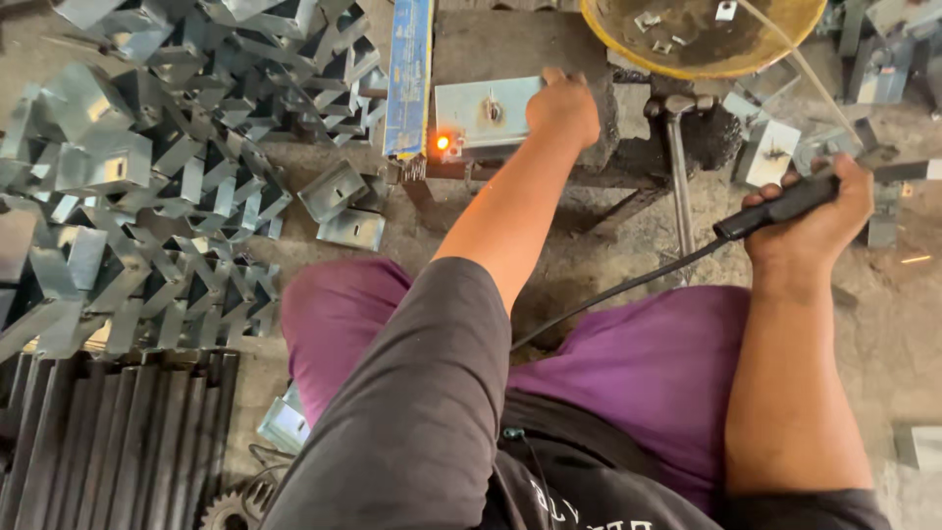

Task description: The person sits on the floor and welds small metal brackets onto rectangular metal plates using a welding torch. They pick up brackets from a yellow bowl, position them on the plates, and weld them in place, creating bright sparks. The person occasionally adjusts the metal pieces and the welding rod during the process.

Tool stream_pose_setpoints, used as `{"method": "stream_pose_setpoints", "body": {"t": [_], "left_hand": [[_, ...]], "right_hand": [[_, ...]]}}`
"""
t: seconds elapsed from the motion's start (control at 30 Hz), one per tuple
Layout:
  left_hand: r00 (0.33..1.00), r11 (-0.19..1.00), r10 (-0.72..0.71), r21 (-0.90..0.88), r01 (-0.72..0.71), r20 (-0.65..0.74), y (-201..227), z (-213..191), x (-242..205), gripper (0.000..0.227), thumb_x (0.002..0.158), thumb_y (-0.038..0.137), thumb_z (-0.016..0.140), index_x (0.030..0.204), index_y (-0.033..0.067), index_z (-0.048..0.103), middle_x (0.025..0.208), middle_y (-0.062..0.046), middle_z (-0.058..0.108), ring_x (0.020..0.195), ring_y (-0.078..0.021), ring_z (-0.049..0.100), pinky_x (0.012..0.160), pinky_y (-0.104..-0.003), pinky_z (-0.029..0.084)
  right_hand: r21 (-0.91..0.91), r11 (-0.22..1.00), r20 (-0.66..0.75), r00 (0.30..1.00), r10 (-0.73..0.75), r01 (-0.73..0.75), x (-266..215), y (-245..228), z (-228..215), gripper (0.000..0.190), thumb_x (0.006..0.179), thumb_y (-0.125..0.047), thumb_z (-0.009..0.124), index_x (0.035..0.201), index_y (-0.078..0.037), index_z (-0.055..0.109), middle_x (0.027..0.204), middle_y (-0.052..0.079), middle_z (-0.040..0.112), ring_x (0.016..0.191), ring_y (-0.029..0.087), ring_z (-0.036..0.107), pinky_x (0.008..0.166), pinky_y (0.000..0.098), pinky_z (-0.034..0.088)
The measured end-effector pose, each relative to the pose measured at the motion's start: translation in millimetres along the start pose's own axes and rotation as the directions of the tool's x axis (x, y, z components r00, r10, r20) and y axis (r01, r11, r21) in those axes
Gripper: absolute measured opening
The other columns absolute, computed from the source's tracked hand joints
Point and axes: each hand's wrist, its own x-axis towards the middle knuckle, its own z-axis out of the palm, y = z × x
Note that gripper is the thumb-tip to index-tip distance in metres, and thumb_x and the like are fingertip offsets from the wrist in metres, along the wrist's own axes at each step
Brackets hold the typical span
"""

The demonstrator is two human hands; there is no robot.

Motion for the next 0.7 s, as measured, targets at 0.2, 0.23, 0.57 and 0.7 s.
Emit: {"method": "stream_pose_setpoints", "body": {"t": [0.2,0.23,0.57,0.7], "left_hand": [[0.873,0.890,0.456,0.084,-0.448,-0.175,-33.9,35.5,-53.0,0.049,0.086,0.035,0.072,0.124,0.0097,0.054,0.125,-0.015,0.060,0.101,-0.0364,0.069,0.076,-0.051,0.056],[0.864,0.874,0.485,0.070,-0.480,-0.136,-46.8,36.9,-69.9,0.043,0.088,0.035,0.071,0.122,0.0114,0.056,0.120,-0.012,0.064,0.099,-0.0362,0.069,0.077,-0.051,0.056],[0.902,0.935,-0.175,-0.353,0.028,-0.395,-135.2,-3.9,-167.8,0.108,0.068,0.063,0.088,0.147,0.0156,0.033,0.148,-0.028,0.037,0.115,-0.0470,0.062,0.082,-0.051,0.057],[0.930,0.881,-0.286,-0.446,0.161,-0.230,-94.1,-4.8,-161.5,0.136,0.055,0.068,0.093,0.154,0.0170,0.015,0.151,-0.034,0.024,0.119,-0.0503,0.057,0.086,-0.051,0.056]], "right_hand": [[0.083,0.996,0.081,0.996,0.028,-0.035,6.0,-12.6,-34.2,0.025,0.097,-0.036,0.066,0.100,-0.013,0.055,0.084,0.005,0.053,0.073,0.022,0.050,0.073,0.0393,0.043],[0.082,0.996,0.055,0.998,0.034,-0.038,6.6,-14.3,-38.7,0.025,0.096,-0.036,0.066,0.100,-0.014,0.056,0.084,0.005,0.053,0.072,0.022,0.051,0.072,0.0401,0.044],[0.087,0.995,0.031,0.999,0.037,-0.039,-2.1,-17.1,-56.4,0.025,0.097,-0.037,0.066,0.107,-0.015,0.058,0.086,0.005,0.054,0.073,0.022,0.052,0.075,0.0424,0.046],[-0.013,1.000,0.074,0.997,0.003,-0.002,-8.0,-9.0,-36.5,0.023,0.098,-0.034,0.065,0.110,-0.016,0.059,0.089,0.005,0.057,0.075,0.023,0.056,0.073,0.0445,0.047]]}}
